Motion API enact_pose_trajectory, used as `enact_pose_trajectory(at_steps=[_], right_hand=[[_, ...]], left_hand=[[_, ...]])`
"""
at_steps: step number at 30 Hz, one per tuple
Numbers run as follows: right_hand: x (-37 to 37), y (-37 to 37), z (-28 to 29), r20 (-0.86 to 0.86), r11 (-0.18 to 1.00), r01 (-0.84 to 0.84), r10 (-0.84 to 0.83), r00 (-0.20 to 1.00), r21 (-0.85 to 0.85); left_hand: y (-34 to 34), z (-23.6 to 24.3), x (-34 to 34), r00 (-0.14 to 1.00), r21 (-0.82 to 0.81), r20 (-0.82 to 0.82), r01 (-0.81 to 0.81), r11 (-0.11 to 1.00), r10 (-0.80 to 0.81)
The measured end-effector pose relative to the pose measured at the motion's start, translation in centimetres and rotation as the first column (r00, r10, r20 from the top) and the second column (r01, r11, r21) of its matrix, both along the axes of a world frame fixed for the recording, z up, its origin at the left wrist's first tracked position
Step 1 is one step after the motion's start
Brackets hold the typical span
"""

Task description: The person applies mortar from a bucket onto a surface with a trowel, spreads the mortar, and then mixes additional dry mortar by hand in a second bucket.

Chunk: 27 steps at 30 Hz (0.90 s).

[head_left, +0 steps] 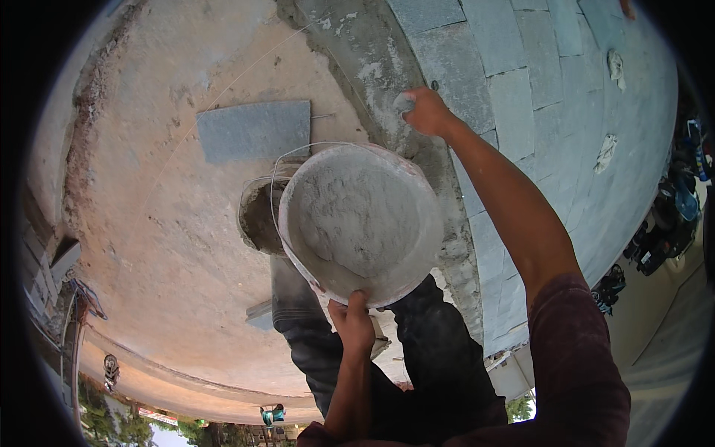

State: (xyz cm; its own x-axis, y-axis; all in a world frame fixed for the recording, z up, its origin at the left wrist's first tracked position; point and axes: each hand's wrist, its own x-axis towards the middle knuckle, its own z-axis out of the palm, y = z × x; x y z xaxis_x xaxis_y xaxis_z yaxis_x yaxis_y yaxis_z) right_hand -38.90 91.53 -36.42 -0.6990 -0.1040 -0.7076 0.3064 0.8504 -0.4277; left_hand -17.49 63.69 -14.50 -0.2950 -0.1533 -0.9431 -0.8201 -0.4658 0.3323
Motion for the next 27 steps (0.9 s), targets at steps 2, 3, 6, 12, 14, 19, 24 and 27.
enact_pose_trajectory(at_steps=[2, 3, 6, 12, 14, 19, 24, 27], right_hand=[[0.6, 0.1, 0.7, 0.080, 0.998, -0.070, 0.070, 0.994, -0.006], [1.1, 0.1, 1.6, 0.157, 0.993, -0.117, 0.113, 0.981, 0.012], [1.8, 0.7, 1.4, 0.086, 0.996, -0.089, 0.090, 0.992, -0.012], [0.1, 0.2, 5.5, -0.202, 0.986, 0.109, -0.082, 0.976, 0.126], [0.0, -1.9, 9.5, -0.249, 0.976, 0.218, -0.207, 0.946, 0.017], [4.4, -7.7, 20.1, -0.333, 0.955, -0.295, 0.280, 0.900, 0.006], [4.8, -10.6, 21.0, -0.343, 0.935, -0.353, 0.332, 0.879, 0.000], [6.2, -12.1, 19.4, -0.180, 0.886, -0.463, 0.461, 0.869, 0.035]], left_hand=[[-0.2, -0.5, 0.8, 0.999, -0.029, -0.029, 0.031, 0.999, -0.032], [-0.3, -0.6, 1.0, 0.998, -0.047, -0.041, 0.044, 0.998, -0.046], [-0.5, -0.5, 1.1, 0.998, -0.034, -0.030, 0.060, 0.998, -0.061], [-0.4, -0.5, 0.7, 0.999, -0.026, -0.028, 0.022, 0.999, -0.022], [-0.5, -0.6, 1.0, 0.999, -0.031, -0.028, 0.026, 0.999, -0.027], [0.1, 0.1, 0.2, 0.999, -0.060, -0.025, 0.039, 0.997, -0.041], [-1.0, 0.3, -0.5, 0.993, -0.047, -0.008, 0.116, 0.992, -0.117], [-0.6, 0.4, -0.4, 0.998, -0.004, -0.016, 0.063, 0.998, -0.063]])
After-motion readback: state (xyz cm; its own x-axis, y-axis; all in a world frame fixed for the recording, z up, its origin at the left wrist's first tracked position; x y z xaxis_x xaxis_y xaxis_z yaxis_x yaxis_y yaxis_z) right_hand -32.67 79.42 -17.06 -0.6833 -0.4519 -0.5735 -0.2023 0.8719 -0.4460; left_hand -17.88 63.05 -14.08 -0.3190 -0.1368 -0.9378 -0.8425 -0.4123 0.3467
